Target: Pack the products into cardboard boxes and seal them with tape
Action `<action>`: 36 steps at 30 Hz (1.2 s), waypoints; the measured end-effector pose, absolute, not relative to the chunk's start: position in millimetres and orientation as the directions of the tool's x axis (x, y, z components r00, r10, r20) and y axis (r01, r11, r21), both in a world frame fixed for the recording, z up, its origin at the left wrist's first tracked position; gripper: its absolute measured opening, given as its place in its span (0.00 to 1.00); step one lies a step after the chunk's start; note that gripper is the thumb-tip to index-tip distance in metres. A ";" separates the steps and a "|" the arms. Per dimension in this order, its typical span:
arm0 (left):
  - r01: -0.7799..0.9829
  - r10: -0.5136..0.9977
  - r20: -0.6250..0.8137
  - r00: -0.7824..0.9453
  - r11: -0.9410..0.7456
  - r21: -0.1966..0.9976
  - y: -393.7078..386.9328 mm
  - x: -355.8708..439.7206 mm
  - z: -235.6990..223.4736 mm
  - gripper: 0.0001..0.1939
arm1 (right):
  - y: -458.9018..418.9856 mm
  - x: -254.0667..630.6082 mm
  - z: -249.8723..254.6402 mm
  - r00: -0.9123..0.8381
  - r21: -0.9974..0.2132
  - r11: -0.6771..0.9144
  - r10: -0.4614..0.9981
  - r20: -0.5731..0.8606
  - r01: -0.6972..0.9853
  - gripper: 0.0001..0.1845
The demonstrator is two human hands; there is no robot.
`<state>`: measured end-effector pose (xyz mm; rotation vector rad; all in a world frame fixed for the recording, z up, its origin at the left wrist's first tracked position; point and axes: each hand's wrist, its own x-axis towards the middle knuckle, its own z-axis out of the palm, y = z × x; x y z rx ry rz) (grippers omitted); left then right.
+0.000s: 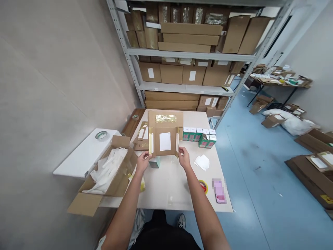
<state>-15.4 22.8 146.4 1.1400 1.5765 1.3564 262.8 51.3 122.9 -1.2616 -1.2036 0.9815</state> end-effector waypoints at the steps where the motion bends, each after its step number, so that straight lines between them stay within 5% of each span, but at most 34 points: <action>1: 0.156 0.957 0.005 -0.290 0.043 0.987 11.8 -7.5 148.8 0.15 | 38.1 272.2 117.8 0.156 -0.993 0.072 0.984 0.086 0.095 0.17; 7: 0.339 0.980 -0.017 -0.199 0.085 0.937 -50.3 15.2 157.5 0.15 | -38.4 300.2 75.3 0.153 -0.967 -0.159 0.980 -0.129 0.198 0.16; 12: 0.625 0.980 -0.104 -0.172 0.190 0.757 -86.0 21.8 154.8 0.14 | -85.3 295.2 46.2 0.050 -0.805 -0.300 0.946 -0.320 0.512 0.16; 17: 0.763 0.946 -0.239 -0.220 0.320 0.562 -113.1 51.8 137.9 0.11 | -120.2 283.9 34.1 -0.107 -0.752 -0.212 0.930 -0.352 0.624 0.33; 22: 0.715 0.924 -0.244 -0.294 0.383 0.585 -129.2 86.0 118.4 0.08 | -145.3 256.9 35.7 -0.359 -0.857 -0.056 0.893 -0.272 0.512 0.50; 26: 0.533 0.939 -0.208 -0.275 0.329 0.779 -125.0 103.3 107.8 0.06 | -151.2 243.9 41.3 -0.193 -0.855 -0.016 0.972 -0.135 0.518 0.35; 29: 0.281 0.950 -0.257 -0.180 0.300 0.912 -112.5 108.0 102.7 0.13 | -145.0 250.6 49.7 -0.053 -0.850 -0.017 0.997 -0.052 0.527 0.23; 32: 0.131 0.949 -0.301 -0.099 0.312 0.941 -94.2 103.0 98.6 0.22 | -135.1 267.6 62.9 0.022 -0.867 -0.031 0.999 -0.024 0.498 0.16; 36: 0.155 0.930 -0.281 -0.238 0.322 0.934 -66.1 82.2 88.8 0.24 | -126.7 296.9 82.4 0.030 -0.885 -0.046 0.999 -0.036 0.463 0.10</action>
